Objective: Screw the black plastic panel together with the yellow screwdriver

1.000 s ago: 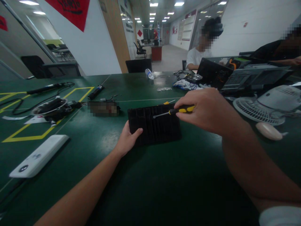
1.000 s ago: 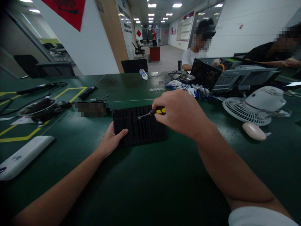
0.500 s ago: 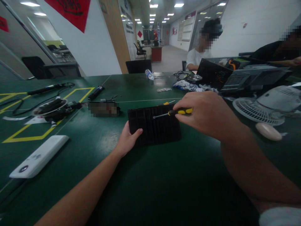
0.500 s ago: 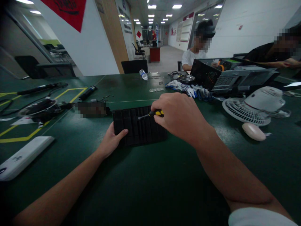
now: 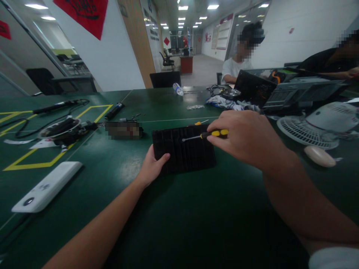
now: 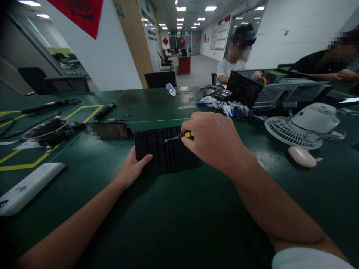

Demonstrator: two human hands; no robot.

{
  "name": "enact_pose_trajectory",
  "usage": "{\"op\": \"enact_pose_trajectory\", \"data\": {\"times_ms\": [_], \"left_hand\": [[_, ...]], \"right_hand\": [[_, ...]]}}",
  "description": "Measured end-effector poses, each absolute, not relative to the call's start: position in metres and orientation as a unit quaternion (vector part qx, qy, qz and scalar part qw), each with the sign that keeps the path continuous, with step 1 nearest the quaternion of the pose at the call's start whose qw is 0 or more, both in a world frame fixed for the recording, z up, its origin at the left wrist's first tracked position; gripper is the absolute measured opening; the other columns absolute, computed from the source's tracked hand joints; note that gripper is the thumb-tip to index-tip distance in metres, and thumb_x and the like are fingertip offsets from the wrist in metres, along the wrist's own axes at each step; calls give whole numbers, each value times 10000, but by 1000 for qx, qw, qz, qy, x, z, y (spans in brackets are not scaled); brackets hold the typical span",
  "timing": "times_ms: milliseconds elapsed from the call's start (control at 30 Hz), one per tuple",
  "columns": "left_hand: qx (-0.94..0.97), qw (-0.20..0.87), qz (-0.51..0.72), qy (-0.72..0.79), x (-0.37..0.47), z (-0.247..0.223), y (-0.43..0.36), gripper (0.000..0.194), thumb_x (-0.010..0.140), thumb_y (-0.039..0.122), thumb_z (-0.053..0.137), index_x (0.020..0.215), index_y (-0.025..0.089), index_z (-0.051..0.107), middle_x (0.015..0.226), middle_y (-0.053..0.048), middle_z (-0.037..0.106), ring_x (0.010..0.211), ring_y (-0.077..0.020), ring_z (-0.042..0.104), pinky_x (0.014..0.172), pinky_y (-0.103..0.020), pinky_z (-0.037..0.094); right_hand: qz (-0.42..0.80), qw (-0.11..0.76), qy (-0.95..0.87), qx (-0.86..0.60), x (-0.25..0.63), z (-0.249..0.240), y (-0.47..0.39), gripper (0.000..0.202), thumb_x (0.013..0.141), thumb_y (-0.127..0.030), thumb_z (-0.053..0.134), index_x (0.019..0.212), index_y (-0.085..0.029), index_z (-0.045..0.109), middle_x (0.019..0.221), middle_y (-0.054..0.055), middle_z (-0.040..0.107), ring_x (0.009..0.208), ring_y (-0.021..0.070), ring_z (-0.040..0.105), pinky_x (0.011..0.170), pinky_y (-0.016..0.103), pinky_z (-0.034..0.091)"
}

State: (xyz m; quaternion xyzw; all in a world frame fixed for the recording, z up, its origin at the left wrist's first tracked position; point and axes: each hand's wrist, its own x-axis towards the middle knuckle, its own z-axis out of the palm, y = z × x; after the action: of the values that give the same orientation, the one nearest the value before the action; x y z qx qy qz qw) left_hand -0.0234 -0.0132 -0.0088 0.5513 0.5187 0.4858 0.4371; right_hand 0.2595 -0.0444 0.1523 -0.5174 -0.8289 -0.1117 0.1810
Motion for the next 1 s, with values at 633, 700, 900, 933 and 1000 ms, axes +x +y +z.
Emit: {"op": "enact_pose_trajectory", "data": {"times_ms": [633,700,900,933,1000], "left_hand": [[541,451,483,521,-24,-10,-12,620,829,358,792,1368,208,524,1407,-146,674,1324,-346,651,1154,-603,509],[539,450,485,521,-25,-11,-12,624,825,360,800,1366,203,531,1405,-153,675,1323,-353,649,1146,-607,514],[544,445,486,519,-25,-12,-12,629,827,370,801,1374,218,532,1398,-141,679,1332,-357,644,1152,-616,504],[546,443,485,520,-25,-11,-12,626,829,371,797,1375,216,532,1395,-142,679,1331,-356,644,1152,-613,504],[548,441,483,521,-25,-11,-13,620,831,365,793,1373,211,534,1395,-144,677,1329,-352,644,1158,-603,500]], "right_hand": [[-70,187,-848,-492,270,155,-41,248,977,-348,595,1027,-259,821,968,72,798,904,279,714,775,392,461],[-72,208,-845,-488,274,157,-40,217,946,-341,636,1021,-263,824,995,72,793,929,284,718,829,411,487],[-82,220,-847,-477,273,158,-39,186,879,-267,676,981,-279,831,1008,63,768,926,283,700,813,414,501],[-84,220,-848,-474,271,157,-39,197,876,-248,671,984,-276,834,1008,63,764,920,281,695,803,412,493],[-87,216,-854,-466,269,156,-39,220,877,-219,664,996,-274,841,1013,64,761,910,274,688,781,402,475]]}}
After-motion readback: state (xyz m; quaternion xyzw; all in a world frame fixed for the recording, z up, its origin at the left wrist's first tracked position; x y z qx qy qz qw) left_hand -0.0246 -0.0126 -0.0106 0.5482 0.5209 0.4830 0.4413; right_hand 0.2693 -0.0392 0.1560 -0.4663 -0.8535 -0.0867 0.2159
